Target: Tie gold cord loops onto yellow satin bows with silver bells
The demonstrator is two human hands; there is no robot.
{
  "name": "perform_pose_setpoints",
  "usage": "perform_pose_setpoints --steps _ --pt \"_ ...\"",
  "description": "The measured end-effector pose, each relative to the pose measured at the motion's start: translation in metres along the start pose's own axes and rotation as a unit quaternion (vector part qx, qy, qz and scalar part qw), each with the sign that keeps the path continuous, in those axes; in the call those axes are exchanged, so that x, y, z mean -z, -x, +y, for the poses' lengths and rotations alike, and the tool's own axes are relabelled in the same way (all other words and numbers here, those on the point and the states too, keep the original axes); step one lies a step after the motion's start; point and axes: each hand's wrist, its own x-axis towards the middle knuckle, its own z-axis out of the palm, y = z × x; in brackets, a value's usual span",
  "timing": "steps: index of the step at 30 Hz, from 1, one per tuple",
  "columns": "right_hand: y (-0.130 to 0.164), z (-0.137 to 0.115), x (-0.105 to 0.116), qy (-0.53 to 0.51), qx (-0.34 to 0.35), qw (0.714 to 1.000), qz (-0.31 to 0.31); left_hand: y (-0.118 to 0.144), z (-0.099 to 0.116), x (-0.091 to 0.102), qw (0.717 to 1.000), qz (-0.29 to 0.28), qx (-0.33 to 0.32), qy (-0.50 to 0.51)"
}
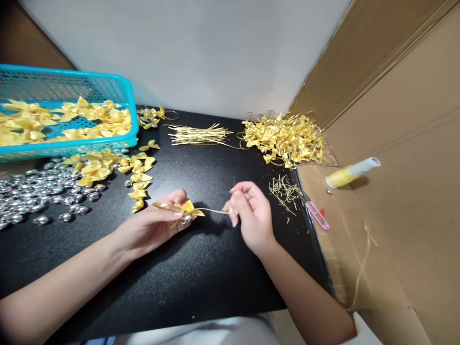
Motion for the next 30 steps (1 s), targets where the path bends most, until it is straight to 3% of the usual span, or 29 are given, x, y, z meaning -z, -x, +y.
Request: perform_pose_setpoints --steps 3,5,7,19,30 --pt "0.016 -0.003 -0.006 0.219 0.127 0.965 -0.069 -0.003 -0.004 0.0 0.999 0.032 -0.004 0.007" --pt "0.021 -0.003 -0.01 0.302 0.187 0.931 -0.09 -0.004 -0.006 0.0 0.999 0.038 -0.006 0.016" --pt "0.022 -0.002 -0.012 0.339 0.205 0.915 -0.081 -0.003 -0.006 -0.001 0.999 0.036 -0.004 0.015" --pt "0.018 -0.001 -0.011 0.396 0.221 0.89 -0.052 -0.003 -0.006 0.001 0.999 0.04 -0.007 -0.004" --pt "0.018 -0.001 -0.012 0.394 0.241 0.884 -0.067 -0.004 -0.008 0.002 0.999 0.041 0.004 -0.009"
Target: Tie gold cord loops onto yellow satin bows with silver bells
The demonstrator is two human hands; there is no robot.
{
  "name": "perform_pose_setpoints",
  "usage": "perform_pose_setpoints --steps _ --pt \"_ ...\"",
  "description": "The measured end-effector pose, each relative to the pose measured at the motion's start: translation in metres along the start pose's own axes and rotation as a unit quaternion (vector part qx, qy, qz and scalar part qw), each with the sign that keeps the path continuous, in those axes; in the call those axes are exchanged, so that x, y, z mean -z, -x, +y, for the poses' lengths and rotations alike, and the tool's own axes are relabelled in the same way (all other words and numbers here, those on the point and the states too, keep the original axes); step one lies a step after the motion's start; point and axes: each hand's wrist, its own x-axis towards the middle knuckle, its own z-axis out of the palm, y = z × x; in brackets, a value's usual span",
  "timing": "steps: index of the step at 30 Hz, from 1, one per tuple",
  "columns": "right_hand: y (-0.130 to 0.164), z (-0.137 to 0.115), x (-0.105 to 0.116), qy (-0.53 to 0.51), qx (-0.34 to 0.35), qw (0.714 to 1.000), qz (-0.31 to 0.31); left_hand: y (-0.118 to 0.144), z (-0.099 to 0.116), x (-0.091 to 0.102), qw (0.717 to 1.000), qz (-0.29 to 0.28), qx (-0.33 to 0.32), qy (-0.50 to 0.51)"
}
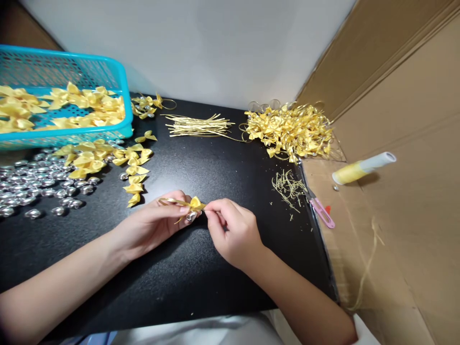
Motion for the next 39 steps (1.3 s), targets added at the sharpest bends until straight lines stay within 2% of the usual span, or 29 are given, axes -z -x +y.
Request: perform_pose_setpoints --steps 11,25,39 --pt "-0.0037 0.0016 0.0012 -0.006 0.043 0.999 -0.001 0.0001 -0.0002 0.0007 1.0 0.002 0.019 -0.007" --pt "-0.0015 -0.0011 -0.0043 -0.014 0.012 1.0 0.012 -0.0008 -0.0003 0.0009 0.999 0.008 0.031 0.003" --pt "-0.0007 -0.0027 -0.0043 -0.004 0.012 1.0 0.02 -0.0021 -0.0019 0.001 0.999 0.015 0.034 0.007"
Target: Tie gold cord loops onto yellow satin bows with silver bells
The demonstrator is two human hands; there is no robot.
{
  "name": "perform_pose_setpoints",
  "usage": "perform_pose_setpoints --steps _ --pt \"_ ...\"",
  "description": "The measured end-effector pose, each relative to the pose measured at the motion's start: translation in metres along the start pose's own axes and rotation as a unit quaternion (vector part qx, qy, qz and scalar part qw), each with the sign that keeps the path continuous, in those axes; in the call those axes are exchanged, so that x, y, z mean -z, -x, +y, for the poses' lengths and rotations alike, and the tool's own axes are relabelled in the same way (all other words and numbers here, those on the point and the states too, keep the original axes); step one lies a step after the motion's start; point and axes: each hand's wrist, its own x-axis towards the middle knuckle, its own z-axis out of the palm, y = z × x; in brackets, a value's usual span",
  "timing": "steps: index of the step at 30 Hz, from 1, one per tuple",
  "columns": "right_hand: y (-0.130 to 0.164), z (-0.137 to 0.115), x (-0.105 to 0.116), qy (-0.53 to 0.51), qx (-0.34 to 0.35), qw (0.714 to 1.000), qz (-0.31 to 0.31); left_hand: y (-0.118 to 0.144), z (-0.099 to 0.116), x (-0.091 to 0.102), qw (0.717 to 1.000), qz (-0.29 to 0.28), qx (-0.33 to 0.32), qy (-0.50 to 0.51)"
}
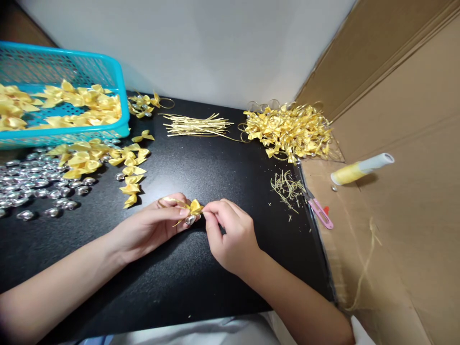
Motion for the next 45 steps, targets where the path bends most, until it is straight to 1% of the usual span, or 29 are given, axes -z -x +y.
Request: perform_pose_setpoints --steps 6,13,18,23,25,31,35,37,40,45 --pt "-0.0005 0.0006 -0.0001 -0.005 -0.001 1.0 0.001 0.0001 0.0004 0.0019 1.0 -0.005 -0.004 0.001" --pt "-0.0009 0.0018 0.0014 0.01 0.03 0.999 -0.011 0.0013 0.0004 0.0008 1.0 0.002 0.002 -0.015" --pt "0.0 0.0028 0.0015 0.014 0.026 0.999 -0.028 0.0006 -0.0004 0.0004 1.0 0.006 0.007 -0.016" --pt "-0.0004 0.0018 0.0008 -0.006 0.019 1.0 -0.022 0.0011 -0.0015 0.0004 1.0 0.004 0.016 -0.006" --pt "-0.0001 0.0015 -0.0002 -0.022 0.0 1.0 -0.019 0.0014 -0.0016 0.0003 1.0 0.003 0.019 -0.006" --pt "0.0043 0.0007 -0.0061 -0.086 -0.098 0.991 -0.026 0.0021 -0.0025 -0.001 1.0 -0.005 0.023 -0.009" --pt "0.0031 0.0024 -0.0061 -0.135 -0.141 0.981 -0.015 0.0022 -0.0005 -0.0014 1.0 0.006 0.014 -0.005" --pt "0.0011 0.0048 -0.0042 -0.143 -0.148 0.979 -0.006 0.0024 0.0019 -0.0017 1.0 0.015 -0.001 -0.004" --pt "-0.001 0.0082 -0.0029 -0.127 -0.141 0.982 0.0 0.003 0.0041 -0.0023 0.999 0.025 -0.021 -0.01" --pt "0.0008 0.0086 -0.0082 -0.13 -0.137 0.982 -0.022 0.0026 0.0006 -0.002 0.999 0.02 -0.025 -0.029"
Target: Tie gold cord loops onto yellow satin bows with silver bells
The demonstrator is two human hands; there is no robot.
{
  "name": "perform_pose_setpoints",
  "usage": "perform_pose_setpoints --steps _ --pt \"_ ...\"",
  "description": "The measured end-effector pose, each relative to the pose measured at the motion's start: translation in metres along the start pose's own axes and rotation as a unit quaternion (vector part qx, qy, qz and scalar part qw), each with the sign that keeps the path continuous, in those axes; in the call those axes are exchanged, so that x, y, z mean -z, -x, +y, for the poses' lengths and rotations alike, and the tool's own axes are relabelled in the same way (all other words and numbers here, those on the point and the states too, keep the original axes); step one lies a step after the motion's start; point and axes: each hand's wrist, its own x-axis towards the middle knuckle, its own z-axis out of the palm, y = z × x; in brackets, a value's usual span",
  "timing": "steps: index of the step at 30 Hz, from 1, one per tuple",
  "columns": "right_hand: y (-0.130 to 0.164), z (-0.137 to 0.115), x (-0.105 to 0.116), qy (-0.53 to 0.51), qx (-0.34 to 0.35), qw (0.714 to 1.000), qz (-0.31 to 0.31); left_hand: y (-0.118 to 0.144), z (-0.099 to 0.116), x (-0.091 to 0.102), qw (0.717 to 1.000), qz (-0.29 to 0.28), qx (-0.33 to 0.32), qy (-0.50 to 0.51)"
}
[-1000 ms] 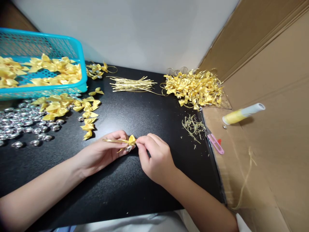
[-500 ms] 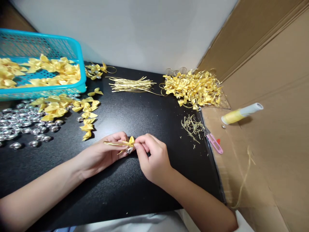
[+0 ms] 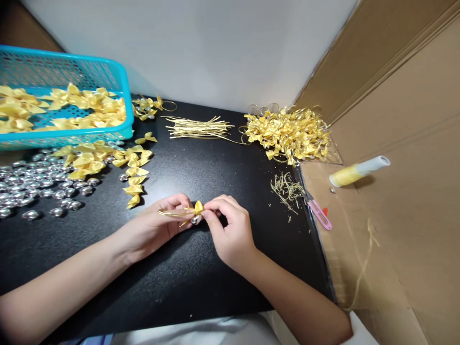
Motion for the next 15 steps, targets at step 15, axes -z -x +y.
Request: perform_pose_setpoints --steps 15 --pt "0.008 -0.011 -0.004 0.24 0.164 0.951 0.106 0.006 -0.004 -0.007 0.965 0.071 -0.174 -0.184"
